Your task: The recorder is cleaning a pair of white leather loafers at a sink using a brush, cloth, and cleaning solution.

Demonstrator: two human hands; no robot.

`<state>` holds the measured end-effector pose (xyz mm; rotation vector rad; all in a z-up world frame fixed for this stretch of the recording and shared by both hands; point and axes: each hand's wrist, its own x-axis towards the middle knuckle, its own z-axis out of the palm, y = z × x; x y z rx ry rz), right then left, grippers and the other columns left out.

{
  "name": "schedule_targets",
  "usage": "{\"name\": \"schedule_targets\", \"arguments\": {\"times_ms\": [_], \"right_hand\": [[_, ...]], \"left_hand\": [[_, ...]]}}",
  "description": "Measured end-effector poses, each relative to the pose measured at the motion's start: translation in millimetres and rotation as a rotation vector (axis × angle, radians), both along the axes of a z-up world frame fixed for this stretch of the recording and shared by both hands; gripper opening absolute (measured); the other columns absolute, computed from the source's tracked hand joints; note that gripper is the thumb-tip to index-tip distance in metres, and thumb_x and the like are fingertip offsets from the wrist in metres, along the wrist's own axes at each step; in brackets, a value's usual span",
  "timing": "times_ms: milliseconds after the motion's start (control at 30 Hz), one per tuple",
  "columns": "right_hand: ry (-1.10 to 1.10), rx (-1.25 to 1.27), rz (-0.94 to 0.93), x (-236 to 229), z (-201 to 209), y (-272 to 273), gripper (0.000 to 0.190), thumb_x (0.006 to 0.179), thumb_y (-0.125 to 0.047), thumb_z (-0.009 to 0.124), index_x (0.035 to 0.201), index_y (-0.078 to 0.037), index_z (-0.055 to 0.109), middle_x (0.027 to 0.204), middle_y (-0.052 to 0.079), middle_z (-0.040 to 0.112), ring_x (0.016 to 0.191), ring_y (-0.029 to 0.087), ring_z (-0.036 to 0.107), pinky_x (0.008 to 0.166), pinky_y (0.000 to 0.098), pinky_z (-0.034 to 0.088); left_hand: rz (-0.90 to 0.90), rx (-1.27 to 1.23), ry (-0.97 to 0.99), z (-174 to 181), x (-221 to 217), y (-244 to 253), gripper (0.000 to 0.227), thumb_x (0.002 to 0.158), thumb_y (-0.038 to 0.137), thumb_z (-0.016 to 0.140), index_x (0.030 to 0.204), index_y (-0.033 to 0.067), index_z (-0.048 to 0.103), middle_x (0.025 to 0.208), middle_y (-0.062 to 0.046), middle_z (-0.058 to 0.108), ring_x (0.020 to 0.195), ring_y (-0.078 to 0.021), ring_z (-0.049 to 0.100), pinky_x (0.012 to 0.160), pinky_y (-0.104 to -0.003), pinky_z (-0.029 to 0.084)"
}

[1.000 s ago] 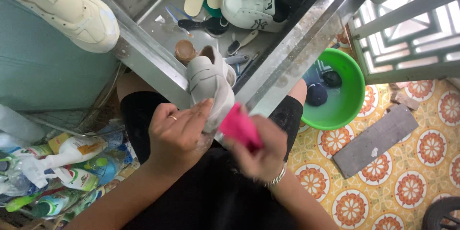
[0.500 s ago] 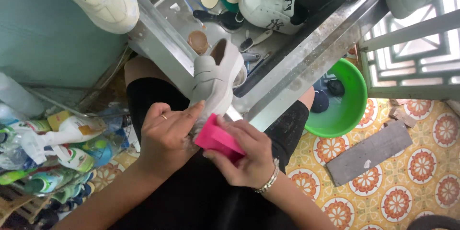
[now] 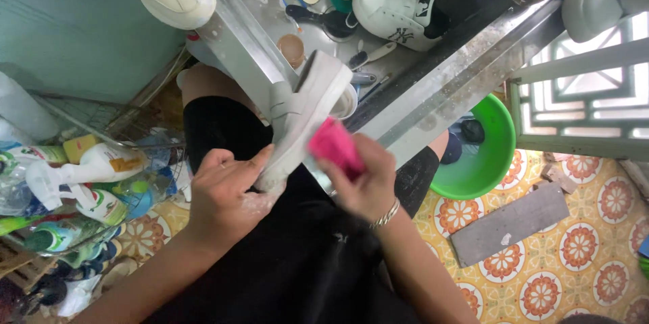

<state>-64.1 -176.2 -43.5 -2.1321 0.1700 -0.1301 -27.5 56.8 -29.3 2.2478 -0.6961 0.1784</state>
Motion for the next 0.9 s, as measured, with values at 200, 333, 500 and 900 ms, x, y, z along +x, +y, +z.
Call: {"name": "schedule_targets", "arguments": {"times_ms": [200,333,500,900], "right_hand": [[-0.245,0.208,0.306,-4.8,17.9,-0.6,0.035,0.084,-0.019,0.087,0.109,0.001,0.072,0.088,0.011,0.073,0.076,0.020,0.069,0.071,0.0320,0.055],[0.017,0.090,0.046,1.2,11.1,-3.2,0.027,0.083,-0.020,0.087,0.095,0.000,0.072,0.074,0.008,0.070,0.063,0.018,0.066,0.060,0.0316,0.051],[-0.109,0.098,0.272,0.7,0.5,-6.8,0.021,0.084,-0.020,0.085,0.096,-0.005,0.076,0.075,0.007,0.069,0.065,0.017,0.065,0.061,0.0295,0.050],[-0.239,-0.027,0.227,19.9,3.9,-9.9,0.024,0.086,-0.013,0.083,0.105,-0.001,0.073,0.088,0.013,0.071,0.073,0.022,0.067,0.066,0.0313,0.052]], "left_hand": [[-0.052,-0.049,0.038,28.6,-3.5,22.3,0.051,0.068,0.014,0.086,0.116,0.0001,0.074,0.064,-0.005,0.066,0.055,-0.0177,0.060,0.072,-0.037,0.048],[-0.055,-0.061,0.042,29.1,-8.0,33.0,0.048,0.071,0.017,0.087,0.114,0.0012,0.074,0.072,-0.005,0.071,0.057,-0.0151,0.062,0.071,-0.036,0.047],[-0.003,-0.049,0.100,29.2,-7.8,41.7,0.048,0.069,0.017,0.088,0.114,0.0029,0.075,0.069,-0.004,0.069,0.056,-0.0162,0.061,0.072,-0.036,0.049],[-0.050,-0.025,0.153,27.4,-8.4,47.8,0.051,0.067,0.018,0.088,0.114,0.0054,0.075,0.075,-0.002,0.076,0.062,-0.0123,0.068,0.075,-0.037,0.047]]}}
